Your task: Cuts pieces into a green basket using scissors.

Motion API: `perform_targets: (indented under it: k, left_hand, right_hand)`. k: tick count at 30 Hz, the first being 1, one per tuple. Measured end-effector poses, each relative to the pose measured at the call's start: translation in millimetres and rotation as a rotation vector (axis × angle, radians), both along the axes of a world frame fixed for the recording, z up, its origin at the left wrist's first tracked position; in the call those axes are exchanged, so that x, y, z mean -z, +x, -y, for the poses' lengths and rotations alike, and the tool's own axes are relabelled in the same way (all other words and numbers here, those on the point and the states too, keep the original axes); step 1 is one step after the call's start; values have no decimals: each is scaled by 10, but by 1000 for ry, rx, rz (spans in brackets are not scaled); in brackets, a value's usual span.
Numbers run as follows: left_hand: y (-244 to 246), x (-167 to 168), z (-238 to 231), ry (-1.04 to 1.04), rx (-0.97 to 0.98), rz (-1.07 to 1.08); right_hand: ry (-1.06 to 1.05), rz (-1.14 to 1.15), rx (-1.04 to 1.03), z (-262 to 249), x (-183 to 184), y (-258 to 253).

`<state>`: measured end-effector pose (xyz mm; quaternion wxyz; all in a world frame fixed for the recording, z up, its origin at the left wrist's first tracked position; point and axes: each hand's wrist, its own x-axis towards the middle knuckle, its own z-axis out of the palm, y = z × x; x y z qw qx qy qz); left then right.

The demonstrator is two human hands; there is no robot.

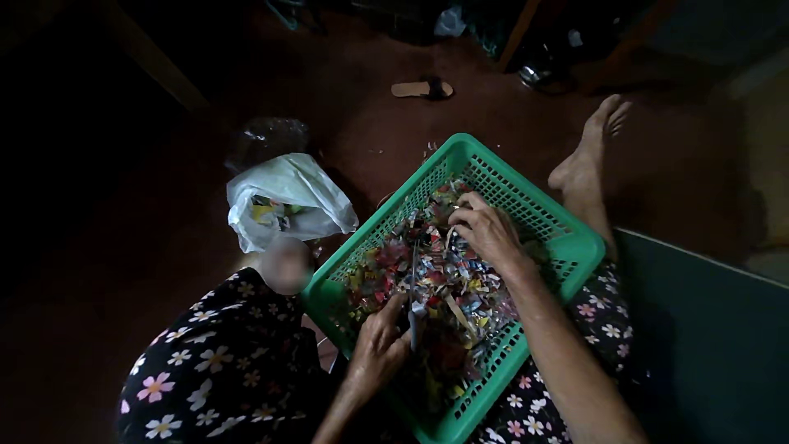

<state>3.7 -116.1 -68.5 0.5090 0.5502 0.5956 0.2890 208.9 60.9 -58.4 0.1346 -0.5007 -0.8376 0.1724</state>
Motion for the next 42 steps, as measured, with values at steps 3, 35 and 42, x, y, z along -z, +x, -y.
perform_targets:
  k: [3,35,42]
  left_hand:
    - [-36,3,-1,47,-27,6]
    - [54,-65,-328,163,33,-323]
    - [21,-9,-290,185,23,-237]
  right_hand:
    - [63,-114,41,58,-133,95]
    - [-328,-451,-180,207,-117,85]
    - [-335,-436,-175,197,-127,81]
